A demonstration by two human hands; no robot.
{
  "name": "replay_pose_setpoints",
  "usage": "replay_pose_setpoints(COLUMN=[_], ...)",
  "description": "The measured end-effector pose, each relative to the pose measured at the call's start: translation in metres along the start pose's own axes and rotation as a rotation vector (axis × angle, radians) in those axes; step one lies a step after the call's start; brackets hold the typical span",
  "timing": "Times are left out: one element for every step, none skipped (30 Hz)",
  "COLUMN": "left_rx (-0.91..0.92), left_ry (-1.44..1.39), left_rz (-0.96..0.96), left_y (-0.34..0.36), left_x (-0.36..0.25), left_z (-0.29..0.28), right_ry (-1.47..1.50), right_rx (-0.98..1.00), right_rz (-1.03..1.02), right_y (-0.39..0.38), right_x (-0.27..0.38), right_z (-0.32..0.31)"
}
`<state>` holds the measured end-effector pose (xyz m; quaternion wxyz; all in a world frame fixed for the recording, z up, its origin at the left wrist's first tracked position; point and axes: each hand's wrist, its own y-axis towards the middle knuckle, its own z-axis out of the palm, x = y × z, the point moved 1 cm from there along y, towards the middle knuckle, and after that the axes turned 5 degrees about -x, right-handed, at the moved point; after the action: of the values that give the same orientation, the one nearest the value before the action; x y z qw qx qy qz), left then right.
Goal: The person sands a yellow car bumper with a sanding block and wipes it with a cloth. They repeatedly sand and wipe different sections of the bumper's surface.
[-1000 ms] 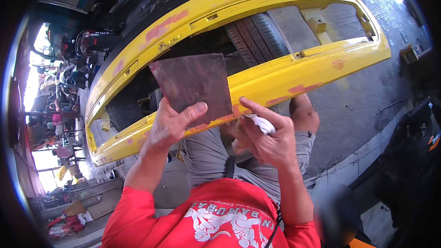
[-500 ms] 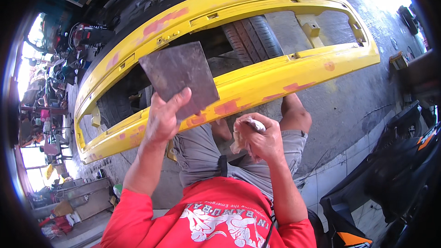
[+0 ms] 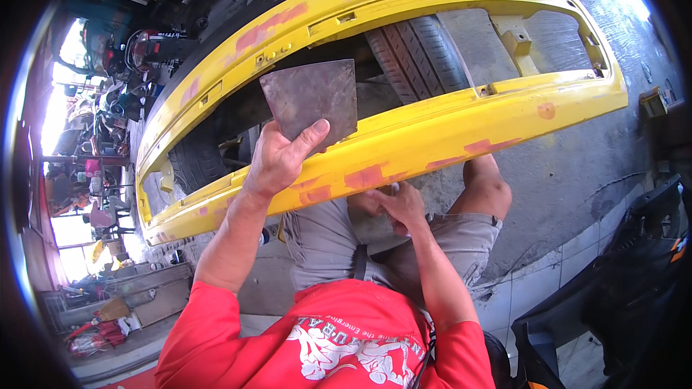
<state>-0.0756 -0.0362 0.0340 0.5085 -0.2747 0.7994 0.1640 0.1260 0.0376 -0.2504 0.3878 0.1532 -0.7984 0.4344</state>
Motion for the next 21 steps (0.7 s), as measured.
replay_pose_setpoints(left_rx=[0.001,0.002,0.015,0.026,0.035,0.040,0.044,0.041,0.035,0.021,0.007,0.015,0.023,0.029,0.037,0.043,0.043,0.048,0.048,0.048,0.044], left_ry=[0.003,0.007,0.007,0.007,-0.007,0.000,-0.007,-0.017,-0.018,-0.023,-0.029,-0.041,-0.051,-0.061,-0.060,-0.059,-0.050,-0.085,-0.110,-0.136,-0.143], left_rz=[0.002,0.001,-0.017,-0.034,-0.040,-0.057,-0.064,-0.073,-0.060,-0.047,-0.036,-0.097,-0.157,-0.211,-0.222,-0.227,-0.248,-0.246,-0.260,-0.273,-0.276], left_y=[0.002,0.003,0.003,0.004,0.005,0.005,0.005,0.005,0.005,0.005,0.005,0.004,0.004,0.004,0.005,0.006,0.007,0.009,0.011,0.013,0.015], left_x=[0.000,-0.001,-0.001,0.000,0.001,0.002,0.003,0.005,0.007,0.009,0.011,0.013,0.016,0.018,0.020,0.022,0.024,0.025,0.026,0.027,0.028], left_z=[0.000,-0.001,-0.001,-0.002,-0.002,-0.002,-0.002,-0.003,-0.003,-0.004,-0.004,-0.006,-0.007,-0.008,-0.009,-0.009,-0.009,-0.008,-0.007,-0.004,-0.002], right_ry=[-0.081,-0.175,-0.244,-0.349,-0.429,-0.560,-0.587,-0.667,-0.771,-0.792,-0.836,-0.866,-0.917,-0.952,-0.966,-1.021,-1.044,-1.061,-1.078,-1.084,-1.093], right_rx=[0.033,0.094,0.144,0.172,0.188,0.245,0.333,0.462,0.592,0.657,0.724,0.771,0.809,0.825,0.862,0.859,0.871,0.885,0.896,0.908,0.917], right_rz=[-0.050,-0.049,-0.071,-0.113,-0.182,-0.216,-0.226,-0.199,-0.154,-0.166,-0.160,-0.164,-0.210,-0.268,-0.329,-0.366,-0.383,-0.401,-0.400,-0.399,-0.393], right_y=[0.004,0.007,0.009,0.011,0.012,0.014,0.015,0.016,0.017,0.017,0.018,0.016,0.016,0.014,0.012,0.011,0.010,0.009,0.010,0.011,0.013], right_x=[-0.003,-0.007,-0.011,-0.017,-0.022,-0.028,-0.034,-0.038,-0.042,-0.044,-0.044,-0.044,-0.043,-0.041,-0.040,-0.040,-0.041,-0.042,-0.045,-0.049,-0.053], right_z=[0.004,0.011,0.015,0.020,0.024,0.026,0.029,0.031,0.033,0.034,0.036,0.038,0.041,0.043,0.046,0.049,0.052,0.055,0.057,0.060,0.062])
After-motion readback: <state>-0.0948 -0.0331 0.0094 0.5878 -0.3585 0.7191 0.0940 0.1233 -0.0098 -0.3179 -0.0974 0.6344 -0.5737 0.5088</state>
